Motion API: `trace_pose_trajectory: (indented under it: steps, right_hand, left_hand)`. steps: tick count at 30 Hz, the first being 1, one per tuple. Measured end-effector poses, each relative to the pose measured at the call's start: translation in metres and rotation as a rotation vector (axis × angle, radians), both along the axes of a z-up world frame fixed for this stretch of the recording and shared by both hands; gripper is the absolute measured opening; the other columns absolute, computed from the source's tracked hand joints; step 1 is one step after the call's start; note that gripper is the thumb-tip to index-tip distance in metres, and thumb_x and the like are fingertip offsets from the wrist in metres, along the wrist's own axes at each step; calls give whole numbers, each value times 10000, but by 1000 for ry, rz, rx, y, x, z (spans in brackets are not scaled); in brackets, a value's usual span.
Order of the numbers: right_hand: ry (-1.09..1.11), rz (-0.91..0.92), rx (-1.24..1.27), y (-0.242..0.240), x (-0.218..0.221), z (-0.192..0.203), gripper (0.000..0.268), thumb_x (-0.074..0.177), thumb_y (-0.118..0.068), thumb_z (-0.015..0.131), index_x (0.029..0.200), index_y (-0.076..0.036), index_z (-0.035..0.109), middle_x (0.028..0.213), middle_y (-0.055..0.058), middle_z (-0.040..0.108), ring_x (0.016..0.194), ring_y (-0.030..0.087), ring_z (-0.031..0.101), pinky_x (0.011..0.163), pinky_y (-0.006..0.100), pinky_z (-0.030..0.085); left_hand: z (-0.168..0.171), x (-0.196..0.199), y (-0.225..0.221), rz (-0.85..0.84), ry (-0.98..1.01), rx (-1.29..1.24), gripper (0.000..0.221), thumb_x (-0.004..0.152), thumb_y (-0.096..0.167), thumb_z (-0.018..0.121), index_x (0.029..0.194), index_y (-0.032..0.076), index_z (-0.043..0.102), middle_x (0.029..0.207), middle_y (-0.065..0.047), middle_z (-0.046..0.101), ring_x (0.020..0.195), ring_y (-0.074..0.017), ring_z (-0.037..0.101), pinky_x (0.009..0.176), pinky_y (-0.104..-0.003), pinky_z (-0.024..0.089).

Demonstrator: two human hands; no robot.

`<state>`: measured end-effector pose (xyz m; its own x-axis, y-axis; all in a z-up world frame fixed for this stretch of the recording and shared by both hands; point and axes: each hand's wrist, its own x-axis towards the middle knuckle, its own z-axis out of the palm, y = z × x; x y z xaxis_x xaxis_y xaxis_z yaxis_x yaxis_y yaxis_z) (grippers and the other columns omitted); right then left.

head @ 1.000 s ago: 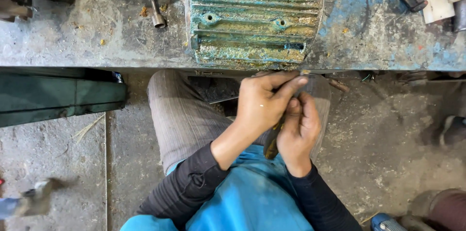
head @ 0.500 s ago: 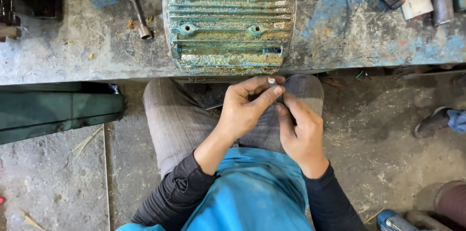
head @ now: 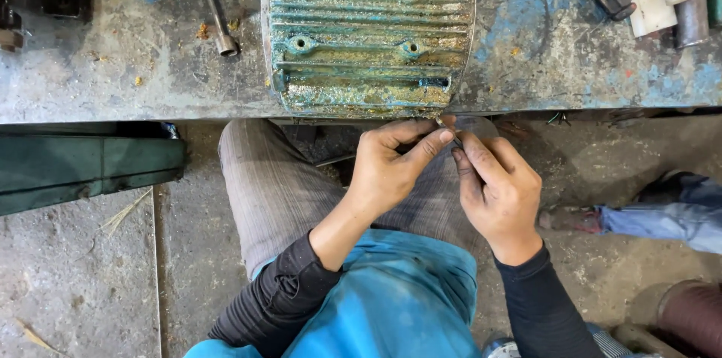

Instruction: A person uses a screwdriver to pry and clean the internal housing of an electric motor on a workbench.

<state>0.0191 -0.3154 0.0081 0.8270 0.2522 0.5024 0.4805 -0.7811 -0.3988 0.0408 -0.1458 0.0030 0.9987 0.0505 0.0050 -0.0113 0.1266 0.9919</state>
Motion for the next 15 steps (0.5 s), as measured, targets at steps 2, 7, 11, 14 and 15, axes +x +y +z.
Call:
trace_pose_trajectory:
  steps: [2, 7, 11, 14, 15]
  right_hand:
    - [2, 13, -4, -1, 4, 4, 143, 1021, -37, 771, 1150, -56, 827, 862, 84, 682, 674, 333, 683, 553, 401, 534]
    - [-8, 67, -43, -7, 10, 10, 150, 1025, -34, 755, 1156, -50, 826, 856, 109, 679, 675, 354, 674, 554, 420, 528]
    - [-43, 89, -140, -11, 13, 9, 141, 1028, -33, 734, 1145, -37, 814, 838, 130, 651, 663, 372, 660, 545, 446, 530]
    - [-77, 120, -215, -14, 20, 12, 145, 1043, -51, 700, 1136, -33, 810, 852, 145, 645, 683, 374, 660, 571, 451, 544]
    - [-79, 139, -241, -16, 21, 14, 161, 1054, -70, 678, 1140, -35, 809, 865, 147, 648, 699, 374, 664, 586, 456, 551]
  left_hand:
    - [0, 0, 1, -1, 10, -13, 188, 937, 245, 850, 1010, 73, 836, 840, -165, 804, 951, -332, 807, 790, -407, 625]
    - [-2, 1, -2, -7, 44, -36, 190, 932, 265, 851, 983, 83, 837, 834, -174, 801, 951, -335, 805, 795, -403, 621]
    - [1, 2, 3, -4, 47, -56, 200, 934, 260, 848, 982, 66, 831, 830, -199, 794, 950, -381, 800, 783, -424, 623]
    - [-9, 1, 2, -8, 42, -69, 200, 936, 247, 850, 977, 53, 828, 827, -211, 789, 956, -373, 796, 777, -422, 619]
    - [-15, 0, 1, -8, 45, -75, 194, 933, 243, 854, 973, 55, 831, 833, -206, 791, 966, -357, 795, 779, -418, 616]
